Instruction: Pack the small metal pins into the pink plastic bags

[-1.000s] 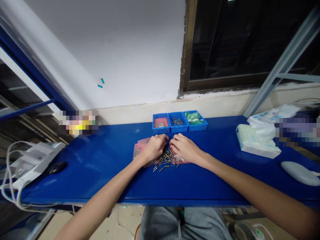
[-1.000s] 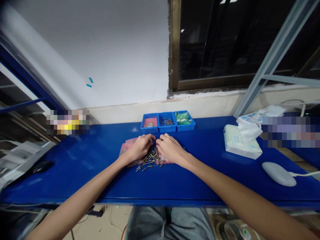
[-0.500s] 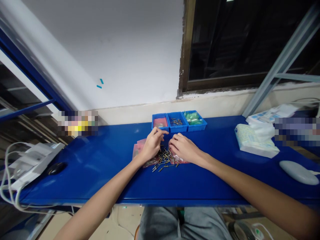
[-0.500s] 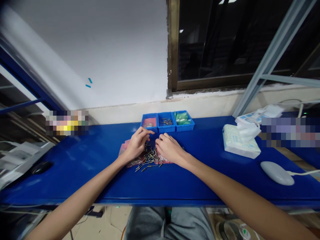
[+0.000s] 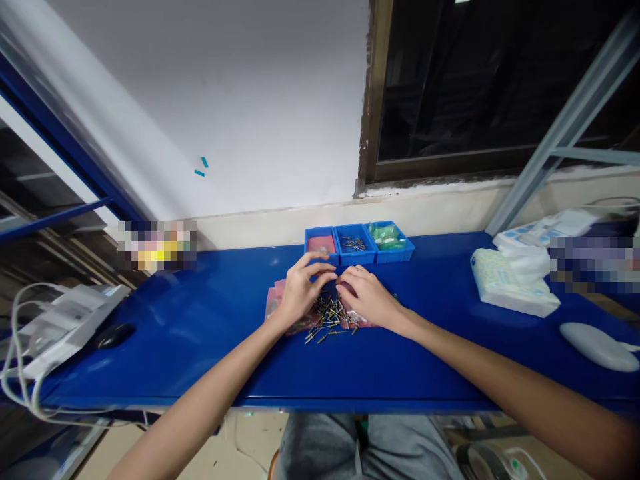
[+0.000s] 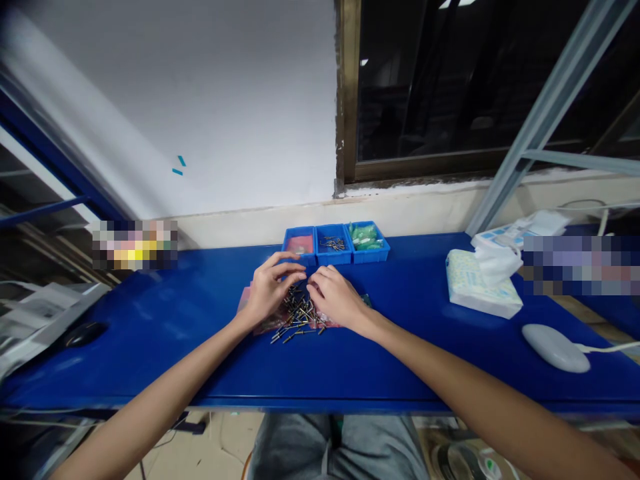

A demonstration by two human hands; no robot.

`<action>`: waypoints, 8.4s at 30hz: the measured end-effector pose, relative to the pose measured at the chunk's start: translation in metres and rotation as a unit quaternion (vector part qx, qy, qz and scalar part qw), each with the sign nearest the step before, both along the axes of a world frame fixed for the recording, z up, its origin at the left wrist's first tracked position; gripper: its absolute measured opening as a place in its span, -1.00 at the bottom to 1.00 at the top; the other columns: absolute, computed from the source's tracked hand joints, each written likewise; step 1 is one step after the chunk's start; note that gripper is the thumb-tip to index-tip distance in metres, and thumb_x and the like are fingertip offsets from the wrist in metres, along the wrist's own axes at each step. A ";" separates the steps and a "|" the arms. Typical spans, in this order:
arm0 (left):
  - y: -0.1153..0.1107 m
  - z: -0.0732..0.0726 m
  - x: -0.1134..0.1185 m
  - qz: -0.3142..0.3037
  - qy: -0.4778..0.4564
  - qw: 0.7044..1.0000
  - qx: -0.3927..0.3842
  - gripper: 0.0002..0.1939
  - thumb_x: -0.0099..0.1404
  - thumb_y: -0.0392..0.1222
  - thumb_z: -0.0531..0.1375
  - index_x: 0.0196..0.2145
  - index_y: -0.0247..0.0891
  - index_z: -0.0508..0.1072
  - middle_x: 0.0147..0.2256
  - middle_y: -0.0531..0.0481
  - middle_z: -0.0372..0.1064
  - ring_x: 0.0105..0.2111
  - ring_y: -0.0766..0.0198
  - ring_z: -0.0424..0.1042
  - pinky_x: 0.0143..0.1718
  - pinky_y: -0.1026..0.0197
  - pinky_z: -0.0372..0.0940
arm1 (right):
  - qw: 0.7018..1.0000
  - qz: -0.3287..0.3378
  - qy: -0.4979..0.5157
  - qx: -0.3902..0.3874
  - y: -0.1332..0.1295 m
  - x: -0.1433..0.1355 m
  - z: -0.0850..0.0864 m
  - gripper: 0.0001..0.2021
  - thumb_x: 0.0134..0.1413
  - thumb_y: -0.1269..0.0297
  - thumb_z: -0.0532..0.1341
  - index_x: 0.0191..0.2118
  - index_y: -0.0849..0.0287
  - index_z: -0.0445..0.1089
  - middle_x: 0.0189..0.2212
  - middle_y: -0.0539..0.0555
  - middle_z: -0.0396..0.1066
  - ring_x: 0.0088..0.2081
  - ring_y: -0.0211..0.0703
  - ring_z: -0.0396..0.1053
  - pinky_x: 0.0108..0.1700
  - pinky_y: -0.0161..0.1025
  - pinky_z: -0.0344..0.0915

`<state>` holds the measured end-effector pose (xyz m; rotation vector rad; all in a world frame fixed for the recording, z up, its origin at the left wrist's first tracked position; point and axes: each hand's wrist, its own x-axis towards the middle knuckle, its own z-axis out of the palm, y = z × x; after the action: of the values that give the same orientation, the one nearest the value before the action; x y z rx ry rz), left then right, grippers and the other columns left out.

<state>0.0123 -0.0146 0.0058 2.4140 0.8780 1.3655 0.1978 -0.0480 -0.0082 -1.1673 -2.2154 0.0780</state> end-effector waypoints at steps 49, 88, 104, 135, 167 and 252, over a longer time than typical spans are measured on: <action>0.008 -0.010 -0.007 -0.051 0.109 0.990 0.072 -0.78 0.47 -0.24 0.06 -0.04 -0.25 0.47 -0.15 -0.09 0.46 -0.13 0.23 0.40 -0.06 0.14 0.34 | 0.979 0.035 0.168 -0.113 -0.001 0.001 0.007 -0.80 0.19 0.48 0.11 -0.41 0.18 0.42 -0.44 -0.02 0.49 -0.40 -0.25 0.39 -0.28 -0.32 0.21; 0.002 -0.006 -0.001 -0.075 0.072 0.993 0.050 -0.78 0.44 -0.29 0.08 -0.01 -0.29 0.42 -0.13 -0.14 0.48 -0.12 0.21 0.47 -0.07 0.11 0.40 | 0.987 -0.001 0.151 -0.045 0.002 0.008 0.005 -0.78 0.29 0.40 0.06 -0.41 0.17 0.31 -0.48 -0.05 0.38 -0.42 -0.26 0.33 -0.31 -0.32 0.10; 0.000 -0.003 -0.002 -0.064 0.084 0.993 0.054 -0.87 0.42 -0.28 0.10 -0.18 -0.31 0.44 -0.27 -0.09 0.46 -0.27 0.26 0.43 -0.22 0.17 0.37 | 0.988 0.003 0.151 -0.043 -0.001 0.006 0.009 -0.68 0.37 0.22 0.02 -0.44 0.16 0.29 -0.52 -0.04 0.35 -0.46 -0.25 0.30 -0.35 -0.30 0.11; 0.013 -0.008 -0.013 -0.006 0.178 0.983 0.043 -0.76 0.38 -0.37 0.01 -0.08 -0.29 0.41 -0.17 -0.10 0.39 -0.26 0.23 0.42 -0.17 0.13 0.36 | 0.971 -0.154 -0.125 0.133 0.044 0.035 0.037 -0.67 0.31 0.37 -0.02 -0.12 0.33 0.49 -0.18 0.32 0.45 -0.07 0.15 0.28 -0.06 0.05 0.23; 0.023 -0.010 -0.022 -0.004 0.326 0.945 0.022 -0.77 0.36 -0.21 0.06 -0.18 -0.24 0.51 -0.28 -0.09 0.48 -0.34 0.20 0.45 -0.39 0.23 0.24 | 0.979 0.069 -0.190 0.010 -0.006 0.012 -0.003 -0.81 0.22 0.46 0.18 -0.11 0.12 0.45 -0.16 0.15 0.37 -0.10 -0.05 0.25 -0.08 -0.13 0.28; 0.003 -0.003 -0.003 -0.062 0.085 0.994 -0.016 -0.82 0.40 -0.21 0.14 -0.14 -0.26 0.53 -0.19 -0.06 0.56 -0.22 0.24 0.53 -0.15 0.19 0.39 | 0.998 -0.037 0.025 -0.034 -0.002 0.004 0.000 -0.88 0.31 0.33 0.12 -0.25 0.17 0.39 -0.28 0.08 0.48 -0.20 -0.15 0.41 -0.13 -0.24 0.24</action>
<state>0.0089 -0.0114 0.0024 2.5426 0.7659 1.1071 0.2016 -0.0498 -0.0077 -1.2698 -2.1378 0.1511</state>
